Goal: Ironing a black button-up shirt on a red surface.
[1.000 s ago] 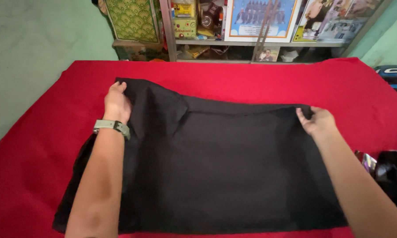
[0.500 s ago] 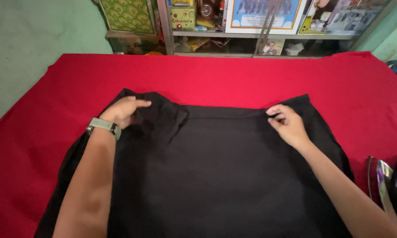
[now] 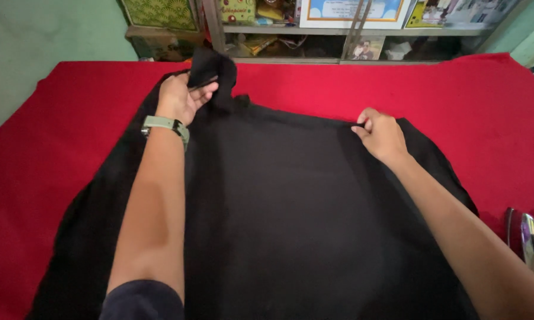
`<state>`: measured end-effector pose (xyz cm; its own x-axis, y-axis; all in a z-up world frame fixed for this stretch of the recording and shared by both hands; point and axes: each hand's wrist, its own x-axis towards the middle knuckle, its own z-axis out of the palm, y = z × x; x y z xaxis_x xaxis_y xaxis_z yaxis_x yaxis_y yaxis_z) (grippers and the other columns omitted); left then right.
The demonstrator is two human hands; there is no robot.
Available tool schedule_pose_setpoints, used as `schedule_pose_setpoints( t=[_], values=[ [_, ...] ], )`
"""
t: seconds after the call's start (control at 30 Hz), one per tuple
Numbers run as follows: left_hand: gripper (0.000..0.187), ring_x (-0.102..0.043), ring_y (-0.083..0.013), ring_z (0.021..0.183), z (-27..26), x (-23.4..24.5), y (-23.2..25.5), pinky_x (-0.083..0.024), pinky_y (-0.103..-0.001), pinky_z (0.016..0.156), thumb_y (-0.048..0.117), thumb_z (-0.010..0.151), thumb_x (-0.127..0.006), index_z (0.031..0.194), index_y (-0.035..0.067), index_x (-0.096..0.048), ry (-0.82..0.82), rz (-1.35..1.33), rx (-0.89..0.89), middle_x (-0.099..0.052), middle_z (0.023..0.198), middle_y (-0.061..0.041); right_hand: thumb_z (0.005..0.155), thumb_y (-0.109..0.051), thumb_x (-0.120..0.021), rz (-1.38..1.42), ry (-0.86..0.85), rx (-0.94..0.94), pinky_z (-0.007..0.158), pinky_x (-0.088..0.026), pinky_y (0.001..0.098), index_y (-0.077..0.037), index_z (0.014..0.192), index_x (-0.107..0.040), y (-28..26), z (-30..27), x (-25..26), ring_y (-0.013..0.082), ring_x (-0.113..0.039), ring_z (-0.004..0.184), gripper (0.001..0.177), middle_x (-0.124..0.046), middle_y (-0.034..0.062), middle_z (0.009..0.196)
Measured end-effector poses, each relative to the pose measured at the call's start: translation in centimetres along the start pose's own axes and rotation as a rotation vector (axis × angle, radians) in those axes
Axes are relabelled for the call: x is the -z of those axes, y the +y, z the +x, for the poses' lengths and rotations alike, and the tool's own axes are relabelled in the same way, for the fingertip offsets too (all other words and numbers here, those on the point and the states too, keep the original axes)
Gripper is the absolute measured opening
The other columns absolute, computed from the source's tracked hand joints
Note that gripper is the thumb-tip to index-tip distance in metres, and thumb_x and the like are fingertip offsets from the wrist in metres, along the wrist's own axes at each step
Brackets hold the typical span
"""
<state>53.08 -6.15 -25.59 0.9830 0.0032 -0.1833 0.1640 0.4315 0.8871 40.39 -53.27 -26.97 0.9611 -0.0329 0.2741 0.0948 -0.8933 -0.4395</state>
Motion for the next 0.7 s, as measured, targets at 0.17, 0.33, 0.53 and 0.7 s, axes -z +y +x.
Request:
schedule_pose_setpoints(
  t=[0.17, 0.33, 0.53, 0.7],
  values=[
    [0.057, -0.069, -0.0363, 0.116, -3.5, -3.0, 0.1, -0.057, -0.044, 0.091, 0.042, 0.101, -0.048, 0.152, 0.028, -0.024, -0.007, 0.077, -0.105, -0.048, 0.137, -0.012, 0.089, -0.024, -0.078, -0.285, 0.21, 0.312, 0.09, -0.048, 0.0542, -0.021, 0.122, -0.072, 4.1, 2.0, -1.0, 0.0397, -0.06, 0.107, 0.033, -0.068, 0.0122, 0.121],
    [0.058, -0.065, -0.0361, 0.126, 4.0, 4.6, -7.0, -0.052, -0.049, 0.104, 0.044, 0.106, -0.057, 0.151, 0.009, -0.047, 0.05, 0.382, -0.27, -0.052, 0.148, -0.023, 0.087, -0.044, -0.075, -0.359, -0.103, 0.264, 0.099, -0.045, 0.0569, -0.03, 0.129, -0.068, 8.7, 3.9, 0.7, 0.0367, -0.058, 0.114, 0.045, -0.067, 0.0077, 0.115],
    [0.062, -0.042, -0.0293, 0.146, -3.9, 1.6, -6.5, -0.032, -0.052, 0.119, 0.051, 0.101, -0.054, 0.152, 0.018, -0.047, 0.079, 1.227, -0.382, -0.046, 0.158, -0.015, 0.079, -0.053, -0.082, -0.686, -0.043, 0.236, 0.106, -0.038, 0.0581, -0.026, 0.109, -0.071, 9.4, 3.4, 3.0, 0.0385, -0.048, 0.128, 0.042, -0.061, 0.0091, 0.121],
    [0.062, -0.021, -0.0325, 0.152, -6.2, 1.7, -7.6, -0.009, -0.063, 0.12, 0.056, 0.102, -0.041, 0.154, 0.023, -0.04, 0.161, 1.71, -0.472, -0.031, 0.165, -0.012, 0.084, -0.027, -0.079, -0.782, 0.318, 0.214, 0.112, -0.038, 0.0556, -0.009, 0.119, -0.061, 10.9, 0.0, 1.4, 0.0367, -0.049, 0.124, 0.043, -0.055, 0.0161, 0.124]
  ],
)
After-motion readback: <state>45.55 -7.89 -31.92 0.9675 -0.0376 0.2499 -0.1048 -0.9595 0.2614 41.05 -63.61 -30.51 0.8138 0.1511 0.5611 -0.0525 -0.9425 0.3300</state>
